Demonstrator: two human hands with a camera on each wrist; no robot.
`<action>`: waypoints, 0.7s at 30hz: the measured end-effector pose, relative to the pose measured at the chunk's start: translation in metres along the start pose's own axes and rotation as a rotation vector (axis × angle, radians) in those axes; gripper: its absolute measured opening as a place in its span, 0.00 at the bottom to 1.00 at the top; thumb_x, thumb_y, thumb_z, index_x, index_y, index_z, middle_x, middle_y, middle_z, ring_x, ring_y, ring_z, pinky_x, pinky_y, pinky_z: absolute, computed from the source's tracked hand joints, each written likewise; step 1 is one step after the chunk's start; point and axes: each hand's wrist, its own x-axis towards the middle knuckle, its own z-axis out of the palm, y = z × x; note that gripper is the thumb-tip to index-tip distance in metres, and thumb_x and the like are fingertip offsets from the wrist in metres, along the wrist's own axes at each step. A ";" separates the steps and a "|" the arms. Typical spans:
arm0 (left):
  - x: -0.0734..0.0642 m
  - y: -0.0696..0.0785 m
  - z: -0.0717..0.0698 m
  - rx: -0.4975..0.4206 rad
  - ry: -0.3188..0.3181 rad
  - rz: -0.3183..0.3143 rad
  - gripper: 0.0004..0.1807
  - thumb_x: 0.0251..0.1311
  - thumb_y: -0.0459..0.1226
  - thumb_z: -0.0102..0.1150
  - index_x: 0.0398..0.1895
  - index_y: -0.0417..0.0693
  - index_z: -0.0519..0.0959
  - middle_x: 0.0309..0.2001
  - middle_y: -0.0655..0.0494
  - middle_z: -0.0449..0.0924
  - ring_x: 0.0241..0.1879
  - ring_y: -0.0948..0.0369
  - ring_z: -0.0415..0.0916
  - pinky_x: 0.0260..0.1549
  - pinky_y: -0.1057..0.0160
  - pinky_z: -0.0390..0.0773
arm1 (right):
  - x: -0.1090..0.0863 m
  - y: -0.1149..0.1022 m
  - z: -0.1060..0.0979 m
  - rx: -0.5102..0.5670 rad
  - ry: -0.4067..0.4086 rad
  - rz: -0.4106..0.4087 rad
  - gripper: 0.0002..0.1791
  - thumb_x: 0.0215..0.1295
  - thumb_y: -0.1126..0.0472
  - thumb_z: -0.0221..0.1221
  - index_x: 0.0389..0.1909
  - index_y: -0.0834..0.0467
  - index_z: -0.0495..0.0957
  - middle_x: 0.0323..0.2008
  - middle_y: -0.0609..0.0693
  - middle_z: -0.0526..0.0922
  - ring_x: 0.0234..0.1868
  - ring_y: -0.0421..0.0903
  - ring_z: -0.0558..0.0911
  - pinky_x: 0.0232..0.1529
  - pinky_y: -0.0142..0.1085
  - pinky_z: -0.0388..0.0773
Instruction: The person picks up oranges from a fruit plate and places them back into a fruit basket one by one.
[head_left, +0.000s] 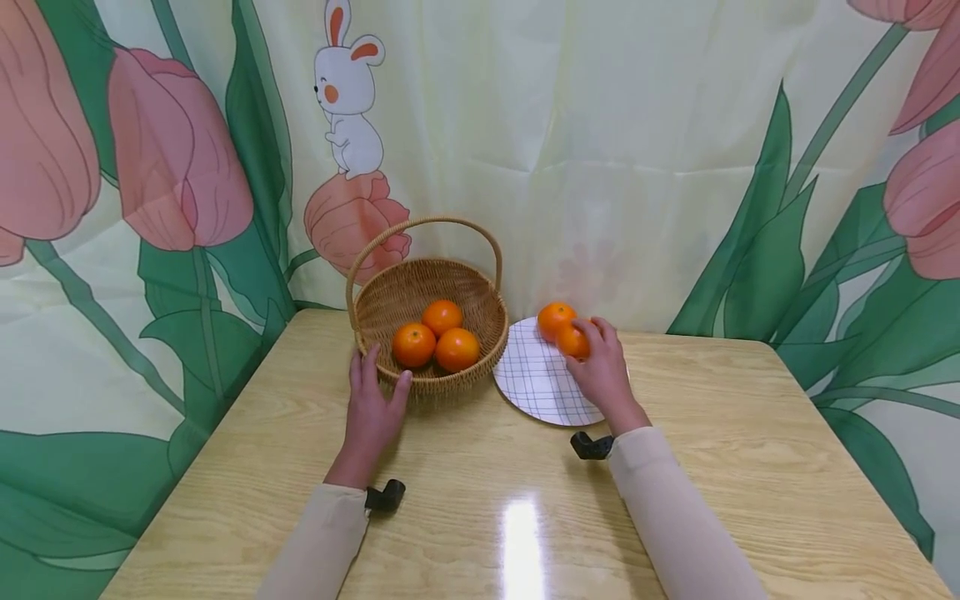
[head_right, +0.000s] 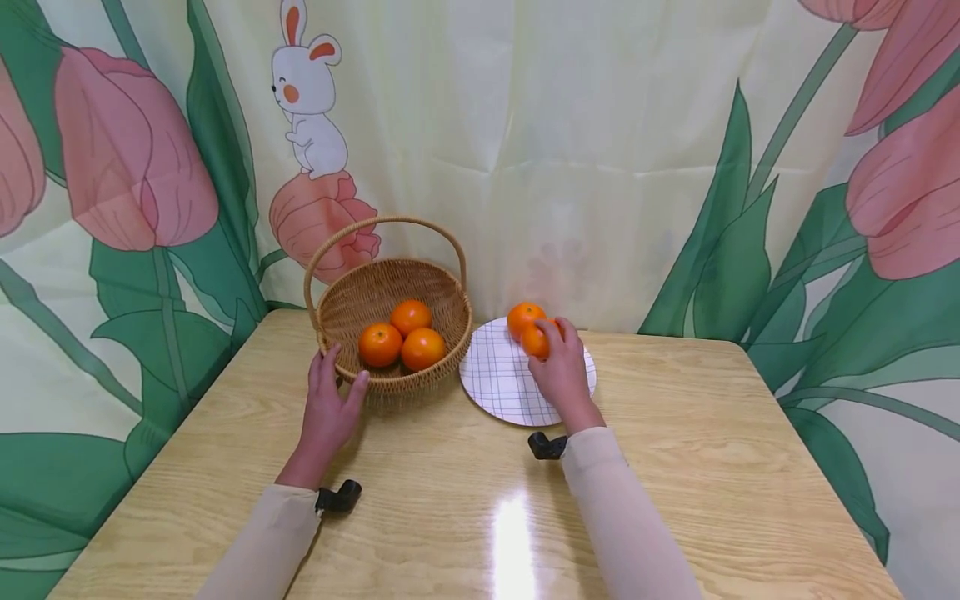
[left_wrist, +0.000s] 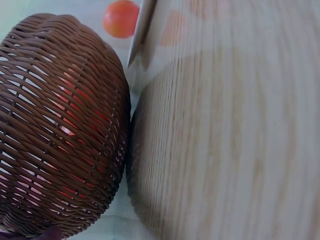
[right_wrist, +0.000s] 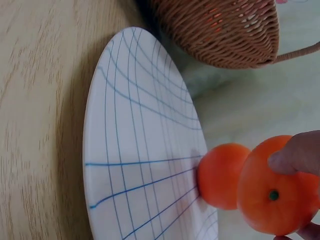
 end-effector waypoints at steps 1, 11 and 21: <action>0.000 0.000 0.000 0.002 -0.005 -0.004 0.41 0.66 0.58 0.50 0.75 0.52 0.50 0.77 0.41 0.38 0.69 0.36 0.55 0.60 0.35 0.65 | -0.001 -0.002 0.000 0.004 0.001 -0.006 0.31 0.58 0.65 0.65 0.63 0.54 0.68 0.69 0.62 0.58 0.65 0.66 0.64 0.62 0.60 0.68; 0.000 -0.001 0.000 -0.001 0.004 -0.001 0.41 0.66 0.58 0.50 0.75 0.52 0.51 0.76 0.40 0.39 0.68 0.36 0.57 0.61 0.35 0.65 | -0.004 -0.016 -0.001 0.016 0.022 -0.074 0.31 0.58 0.62 0.66 0.62 0.52 0.69 0.68 0.62 0.60 0.63 0.66 0.67 0.61 0.60 0.69; 0.000 -0.002 0.000 -0.013 -0.004 -0.005 0.42 0.65 0.60 0.50 0.75 0.52 0.50 0.77 0.41 0.38 0.69 0.36 0.56 0.60 0.34 0.64 | -0.007 -0.037 -0.003 0.056 0.035 -0.130 0.31 0.56 0.62 0.67 0.62 0.52 0.70 0.66 0.61 0.62 0.61 0.65 0.70 0.60 0.58 0.71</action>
